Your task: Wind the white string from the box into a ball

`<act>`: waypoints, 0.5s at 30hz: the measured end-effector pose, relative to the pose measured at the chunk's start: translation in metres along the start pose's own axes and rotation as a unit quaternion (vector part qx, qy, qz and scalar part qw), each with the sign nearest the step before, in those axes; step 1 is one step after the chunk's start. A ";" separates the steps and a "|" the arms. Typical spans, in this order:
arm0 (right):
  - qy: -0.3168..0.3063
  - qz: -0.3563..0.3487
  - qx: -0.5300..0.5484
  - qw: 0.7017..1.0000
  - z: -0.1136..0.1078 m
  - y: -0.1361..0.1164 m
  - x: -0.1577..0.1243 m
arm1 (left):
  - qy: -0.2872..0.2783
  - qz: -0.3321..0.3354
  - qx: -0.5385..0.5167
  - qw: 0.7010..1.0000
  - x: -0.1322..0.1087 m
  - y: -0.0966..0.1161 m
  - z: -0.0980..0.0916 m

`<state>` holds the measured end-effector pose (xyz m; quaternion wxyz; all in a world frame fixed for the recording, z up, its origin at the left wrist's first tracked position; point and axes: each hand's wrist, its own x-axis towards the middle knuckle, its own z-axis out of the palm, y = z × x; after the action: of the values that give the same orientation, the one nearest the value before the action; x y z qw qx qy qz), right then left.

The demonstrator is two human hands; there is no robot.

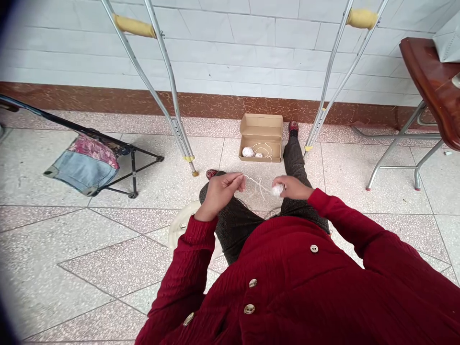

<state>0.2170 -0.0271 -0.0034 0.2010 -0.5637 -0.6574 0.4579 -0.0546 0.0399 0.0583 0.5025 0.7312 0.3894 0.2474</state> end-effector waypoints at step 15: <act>0.294 0.013 0.261 0.920 -0.043 -0.062 0.035 | -0.171 -0.040 -0.148 0.973 -0.005 -0.030 0.076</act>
<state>0.2063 0.0252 0.0602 0.5191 -0.6089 -0.4188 0.4294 -0.0098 -0.0001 0.0025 0.6740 0.6639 0.2855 0.1534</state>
